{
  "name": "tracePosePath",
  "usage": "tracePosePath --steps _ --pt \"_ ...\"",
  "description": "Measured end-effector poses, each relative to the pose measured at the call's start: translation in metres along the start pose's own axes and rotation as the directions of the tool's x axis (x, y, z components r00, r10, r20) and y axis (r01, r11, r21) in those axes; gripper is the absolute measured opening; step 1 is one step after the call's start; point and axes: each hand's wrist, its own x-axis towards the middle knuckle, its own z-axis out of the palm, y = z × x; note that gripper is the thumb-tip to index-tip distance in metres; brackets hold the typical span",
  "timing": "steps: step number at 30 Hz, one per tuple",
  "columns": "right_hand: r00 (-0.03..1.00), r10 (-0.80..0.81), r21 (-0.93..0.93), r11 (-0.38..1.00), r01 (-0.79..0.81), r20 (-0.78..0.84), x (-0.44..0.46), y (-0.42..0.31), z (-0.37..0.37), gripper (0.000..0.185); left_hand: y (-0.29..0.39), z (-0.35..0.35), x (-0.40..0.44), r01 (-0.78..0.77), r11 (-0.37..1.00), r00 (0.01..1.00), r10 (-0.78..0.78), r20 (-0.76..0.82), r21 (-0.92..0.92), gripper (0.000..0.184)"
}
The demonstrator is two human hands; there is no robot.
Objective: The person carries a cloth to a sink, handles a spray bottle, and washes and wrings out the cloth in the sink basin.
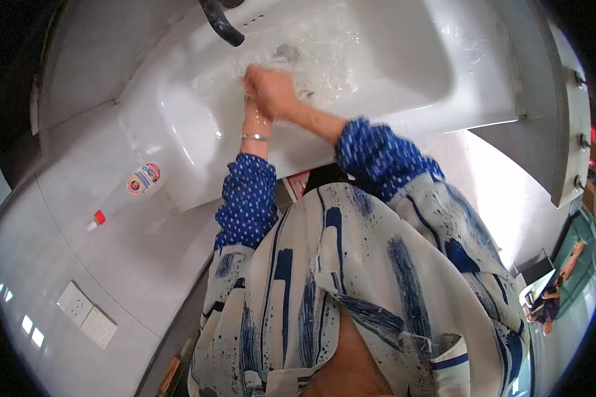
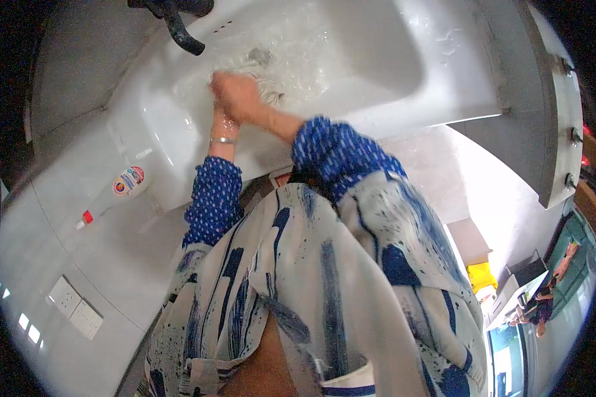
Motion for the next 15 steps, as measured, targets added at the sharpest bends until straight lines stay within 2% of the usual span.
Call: tracePosePath --steps 1,3,4,5,7,8,9,10,11,12,13,14,15 --pt "1.000 0.003 0.001 1.000 -0.003 0.002 -0.013 -0.010 -0.002 0.012 -0.024 -0.049 0.022 -0.187 0.972 0.951 0.142 0.274 0.145 0.026" --pt "0.992 0.008 0.017 1.000 -0.011 0.123 -0.022 -0.013 -0.003 0.016 0.008 -0.010 -0.006 -0.059 0.986 0.962 0.014 0.271 0.159 0.028" --pt "0.996 -0.079 0.006 0.997 0.079 -0.036 -0.002 0.020 0.004 0.019 0.003 -0.007 0.003 0.131 0.935 0.977 -0.067 0.201 -0.328 0.029" --pt "0.988 -0.013 0.041 0.999 0.019 -0.151 0.016 0.040 -0.004 0.017 0.021 0.049 -0.019 0.167 0.979 0.960 -0.188 -0.205 -0.120 0.028" --pt "0.961 0.251 0.030 0.968 -0.250 -0.112 0.046 0.057 -0.015 0.018 0.025 0.071 -0.032 0.108 0.987 0.981 -0.126 -0.146 -0.121 0.029" --pt "0.971 0.152 -0.039 0.986 -0.162 -0.183 0.042 0.045 -0.013 0.019 0.022 0.054 -0.020 0.107 0.986 0.982 -0.125 -0.140 -0.127 0.029" --pt "0.970 0.020 0.050 0.999 -0.008 -0.244 0.026 0.032 -0.014 0.022 0.011 0.023 -0.003 0.099 0.990 0.993 -0.105 -0.061 -0.097 0.029" --pt "0.985 0.054 0.082 0.996 -0.041 -0.165 0.005 0.005 -0.016 0.019 0.006 0.006 0.008 0.087 0.994 0.996 -0.086 0.024 -0.059 0.029" --pt "0.993 0.085 0.116 0.990 -0.075 -0.086 -0.013 -0.019 -0.018 0.017 0.007 0.007 0.001 0.086 0.995 0.996 -0.084 0.024 -0.058 0.029" --pt "0.998 -0.047 0.170 0.984 0.054 -0.047 -0.023 -0.022 -0.022 0.019 0.013 0.018 -0.013 0.028 0.998 1.000 -0.028 -0.013 0.063 0.029" --pt "0.997 -0.051 0.167 0.984 0.059 -0.052 -0.012 -0.004 -0.025 0.019 0.019 0.033 -0.018 -0.026 0.983 0.999 0.034 -0.038 0.184 0.028" --pt "0.999 0.022 0.076 0.997 -0.019 -0.040 0.007 0.025 -0.026 0.019 0.030 0.060 -0.017 0.148 0.987 0.961 -0.160 -0.227 -0.068 0.029" --pt "0.995 0.099 -0.017 0.995 -0.099 -0.023 0.019 0.056 -0.027 0.020 0.041 0.079 -0.032 0.124 0.992 0.989 -0.125 -0.084 -0.021 0.036"
